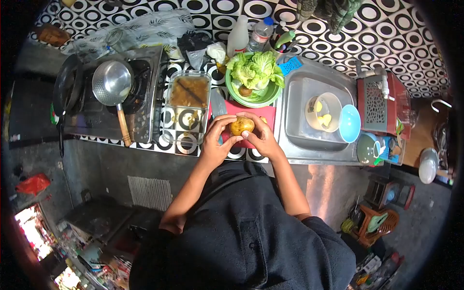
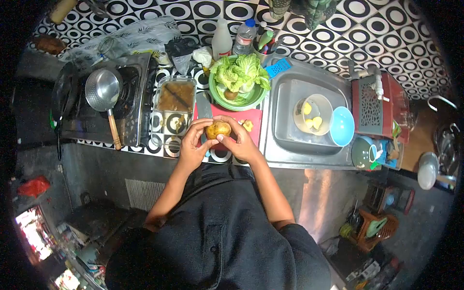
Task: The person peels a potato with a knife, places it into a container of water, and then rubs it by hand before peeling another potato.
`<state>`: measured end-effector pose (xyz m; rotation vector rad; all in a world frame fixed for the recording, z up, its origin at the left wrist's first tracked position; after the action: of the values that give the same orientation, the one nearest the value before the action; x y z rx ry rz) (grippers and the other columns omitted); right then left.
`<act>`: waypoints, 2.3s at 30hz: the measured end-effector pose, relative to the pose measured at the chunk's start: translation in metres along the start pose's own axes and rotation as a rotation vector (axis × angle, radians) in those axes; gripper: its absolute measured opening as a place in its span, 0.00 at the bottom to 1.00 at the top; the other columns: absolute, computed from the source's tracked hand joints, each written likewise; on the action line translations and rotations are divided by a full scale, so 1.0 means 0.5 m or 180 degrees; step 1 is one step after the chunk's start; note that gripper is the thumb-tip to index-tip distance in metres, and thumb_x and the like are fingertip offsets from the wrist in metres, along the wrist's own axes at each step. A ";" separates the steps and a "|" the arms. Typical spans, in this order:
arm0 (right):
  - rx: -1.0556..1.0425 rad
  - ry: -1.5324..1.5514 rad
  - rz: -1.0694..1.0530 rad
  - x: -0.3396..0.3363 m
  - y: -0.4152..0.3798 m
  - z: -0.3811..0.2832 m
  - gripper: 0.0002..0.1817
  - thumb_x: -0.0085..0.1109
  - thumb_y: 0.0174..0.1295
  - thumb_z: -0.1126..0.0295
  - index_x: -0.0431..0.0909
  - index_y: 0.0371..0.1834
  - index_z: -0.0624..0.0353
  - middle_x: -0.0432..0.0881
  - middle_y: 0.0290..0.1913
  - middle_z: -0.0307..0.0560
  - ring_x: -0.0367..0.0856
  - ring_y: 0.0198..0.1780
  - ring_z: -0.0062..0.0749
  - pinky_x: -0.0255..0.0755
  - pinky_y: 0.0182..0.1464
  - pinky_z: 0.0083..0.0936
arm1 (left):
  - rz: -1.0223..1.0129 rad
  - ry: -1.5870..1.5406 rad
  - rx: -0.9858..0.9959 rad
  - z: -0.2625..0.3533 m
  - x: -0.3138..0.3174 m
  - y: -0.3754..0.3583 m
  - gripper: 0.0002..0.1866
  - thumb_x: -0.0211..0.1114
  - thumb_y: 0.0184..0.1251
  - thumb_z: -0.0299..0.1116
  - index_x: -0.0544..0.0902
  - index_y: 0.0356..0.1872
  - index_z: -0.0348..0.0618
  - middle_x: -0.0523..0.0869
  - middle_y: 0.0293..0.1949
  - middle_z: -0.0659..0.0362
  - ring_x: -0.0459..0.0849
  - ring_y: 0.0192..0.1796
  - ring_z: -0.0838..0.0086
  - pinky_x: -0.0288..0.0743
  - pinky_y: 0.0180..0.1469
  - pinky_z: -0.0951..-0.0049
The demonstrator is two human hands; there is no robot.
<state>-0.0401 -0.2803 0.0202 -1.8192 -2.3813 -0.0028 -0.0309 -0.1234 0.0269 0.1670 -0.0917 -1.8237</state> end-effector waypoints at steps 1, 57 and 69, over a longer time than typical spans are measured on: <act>-0.0037 0.0115 0.0014 -0.006 0.000 -0.004 0.27 0.58 0.65 0.68 0.65 0.66 0.65 0.73 0.60 0.48 0.71 0.63 0.31 0.64 0.65 0.30 | 0.0018 0.0063 0.0005 0.013 0.004 0.005 0.23 0.73 0.55 0.25 0.79 0.53 0.38 0.79 0.55 0.54 0.79 0.57 0.66 0.75 0.56 0.69; -0.0110 -0.2824 -0.0030 0.214 0.434 0.193 0.37 0.72 0.48 0.63 0.67 0.60 0.64 0.74 0.54 0.60 0.75 0.56 0.55 0.71 0.58 0.40 | -0.0379 0.1380 -0.1561 -0.378 -0.364 0.221 0.27 0.65 0.64 0.37 0.70 0.59 0.32 0.81 0.52 0.42 0.80 0.58 0.53 0.72 0.60 0.61; 0.0177 -0.4237 -0.0349 0.172 0.437 0.303 0.26 0.62 0.55 0.56 0.75 0.52 0.63 0.83 0.32 0.59 0.83 0.33 0.56 0.77 0.40 0.43 | -0.0796 0.2121 -0.1012 -0.354 -0.332 0.207 0.37 0.76 0.46 0.32 0.68 0.58 0.33 0.75 0.58 0.37 0.73 0.62 0.45 0.69 0.64 0.57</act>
<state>0.1305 -0.1260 -0.1387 -1.9089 -3.0699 1.7148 0.1381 0.0149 -0.1209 0.5676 0.7092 -1.9110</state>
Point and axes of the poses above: each hand's wrist, its own y-axis towards the middle knuckle, its own x-axis out of the palm, z = x × y, the point moved 4 cm from there along y, towards the middle knuckle
